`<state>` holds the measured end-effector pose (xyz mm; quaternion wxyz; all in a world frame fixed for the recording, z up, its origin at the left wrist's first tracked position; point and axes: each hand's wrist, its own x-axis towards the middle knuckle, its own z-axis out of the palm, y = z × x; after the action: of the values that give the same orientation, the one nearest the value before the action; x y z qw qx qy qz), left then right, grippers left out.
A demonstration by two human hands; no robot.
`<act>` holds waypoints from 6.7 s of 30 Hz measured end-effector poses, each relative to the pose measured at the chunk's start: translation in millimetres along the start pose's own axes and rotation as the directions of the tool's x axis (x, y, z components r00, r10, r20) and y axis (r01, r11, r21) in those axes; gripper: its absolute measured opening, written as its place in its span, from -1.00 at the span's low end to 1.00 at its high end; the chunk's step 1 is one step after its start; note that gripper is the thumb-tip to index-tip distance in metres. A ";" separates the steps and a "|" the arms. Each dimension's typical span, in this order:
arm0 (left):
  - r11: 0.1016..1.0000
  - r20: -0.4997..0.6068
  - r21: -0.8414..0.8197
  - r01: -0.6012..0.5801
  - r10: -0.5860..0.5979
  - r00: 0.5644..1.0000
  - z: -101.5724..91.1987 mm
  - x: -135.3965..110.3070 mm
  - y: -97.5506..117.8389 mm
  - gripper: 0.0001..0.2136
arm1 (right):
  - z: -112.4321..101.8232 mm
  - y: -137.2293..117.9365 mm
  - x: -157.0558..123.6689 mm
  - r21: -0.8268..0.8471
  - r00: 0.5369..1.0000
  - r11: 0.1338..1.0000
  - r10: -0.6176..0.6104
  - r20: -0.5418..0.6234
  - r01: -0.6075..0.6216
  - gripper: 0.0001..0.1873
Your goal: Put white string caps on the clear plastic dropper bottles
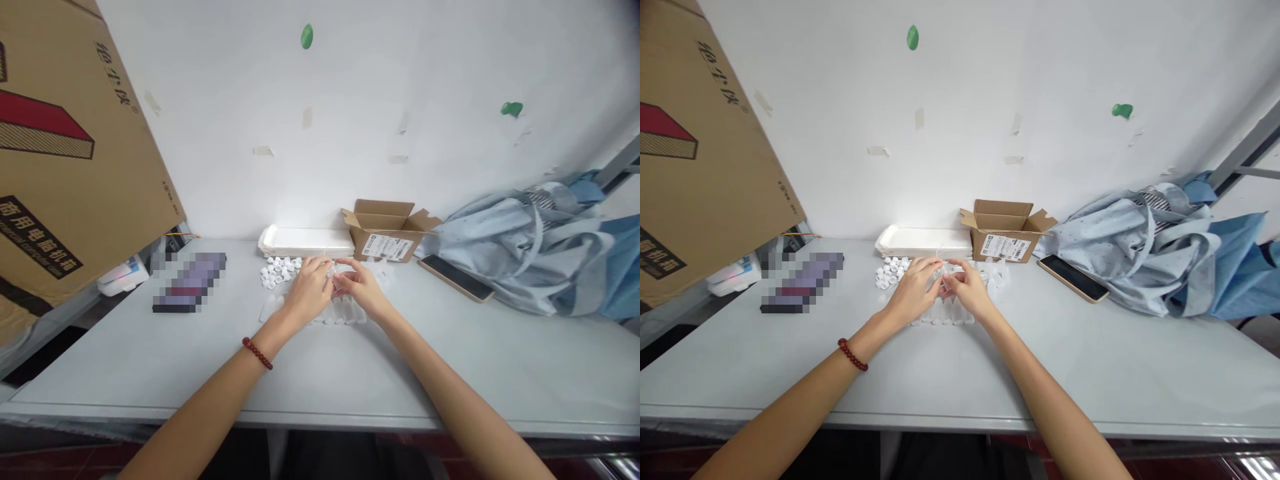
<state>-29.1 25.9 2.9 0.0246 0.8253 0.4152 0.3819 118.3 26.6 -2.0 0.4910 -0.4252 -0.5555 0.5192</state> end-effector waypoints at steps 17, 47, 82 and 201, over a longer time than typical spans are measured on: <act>0.964 -0.117 -0.258 0.062 -0.095 0.988 10.9 -3.0 7.0 -0.73 | 1.0 -8.4 -3.5 0.158 0.998 0.987 0.045 -0.034 -0.039 -0.63; 0.989 0.279 -0.144 -0.035 0.074 0.957 28.9 -2.0 48.0 -0.69 | -76.7 -54.1 -12.5 -0.701 0.853 0.704 0.432 0.294 -0.114 -0.82; 1.000 0.326 0.005 0.009 -0.011 0.945 14.7 -2.1 19.8 -0.57 | -82.6 -34.2 -3.6 -0.675 0.892 0.711 0.415 0.180 -0.195 -0.82; 0.085 0.484 -0.800 0.593 -0.493 0.723 -18.5 15.0 -19.4 -0.83 | -3.0 -6.7 1.2 -0.625 0.903 0.676 -0.412 0.119 0.391 -0.68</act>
<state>-48.6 44.0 18.2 0.6453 0.4565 0.3925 0.4703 121.3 27.6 4.7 0.4284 -0.4412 -0.7692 0.1735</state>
